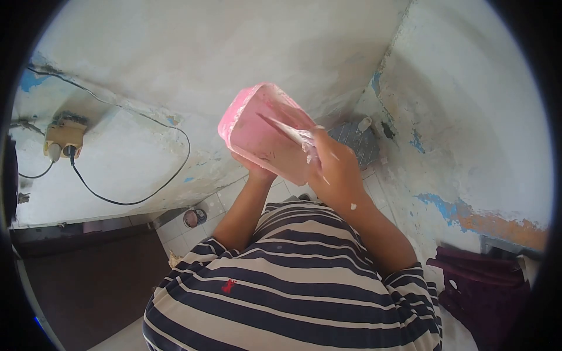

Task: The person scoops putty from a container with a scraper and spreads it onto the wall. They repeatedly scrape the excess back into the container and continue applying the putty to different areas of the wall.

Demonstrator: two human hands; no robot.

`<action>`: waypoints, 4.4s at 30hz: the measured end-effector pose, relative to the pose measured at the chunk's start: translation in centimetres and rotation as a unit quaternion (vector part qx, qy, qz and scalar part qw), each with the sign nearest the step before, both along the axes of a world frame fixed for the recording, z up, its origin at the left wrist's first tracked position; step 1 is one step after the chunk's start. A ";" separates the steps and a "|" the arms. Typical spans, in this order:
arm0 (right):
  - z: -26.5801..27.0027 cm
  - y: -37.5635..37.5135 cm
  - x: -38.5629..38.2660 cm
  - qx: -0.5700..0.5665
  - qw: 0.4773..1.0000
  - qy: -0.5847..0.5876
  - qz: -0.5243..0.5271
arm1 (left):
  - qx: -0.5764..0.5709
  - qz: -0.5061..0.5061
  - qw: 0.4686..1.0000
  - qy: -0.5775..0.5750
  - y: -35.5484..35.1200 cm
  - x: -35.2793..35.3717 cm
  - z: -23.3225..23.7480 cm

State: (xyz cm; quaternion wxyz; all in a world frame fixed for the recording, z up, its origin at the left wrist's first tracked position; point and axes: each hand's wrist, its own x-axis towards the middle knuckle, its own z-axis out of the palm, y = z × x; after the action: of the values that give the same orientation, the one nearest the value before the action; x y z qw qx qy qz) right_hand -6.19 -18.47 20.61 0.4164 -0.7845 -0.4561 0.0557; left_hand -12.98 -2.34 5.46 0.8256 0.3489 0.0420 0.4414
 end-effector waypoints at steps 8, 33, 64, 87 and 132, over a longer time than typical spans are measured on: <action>-0.6 -0.3 0.2 0.116 0.993 0.006 -0.011 | 0.046 -0.001 0.999 0.014 -0.1 0.7 1.1; -1.3 0.2 -1.0 0.029 0.997 0.048 0.045 | -0.001 0.054 0.997 0.062 0.4 0.1 0.2; 0.6 -0.8 2.9 0.071 0.994 0.073 0.050 | -0.105 -0.105 0.981 0.124 0.5 1.7 3.9; -0.3 -4.0 16.2 -0.029 0.995 0.098 -0.005 | -0.104 -0.053 0.993 0.003 -6.0 16.8 2.3; -3.0 -6.3 24.9 -0.192 0.974 0.014 0.122 | -0.295 -0.138 0.945 -0.022 -15.9 24.3 -2.9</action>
State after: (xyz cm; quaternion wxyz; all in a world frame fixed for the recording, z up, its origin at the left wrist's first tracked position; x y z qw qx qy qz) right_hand 18.67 -24.81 17.65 0.2545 -0.7873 -0.5234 0.2037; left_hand 11.34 -18.23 2.59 0.9452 0.0825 0.1034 0.2984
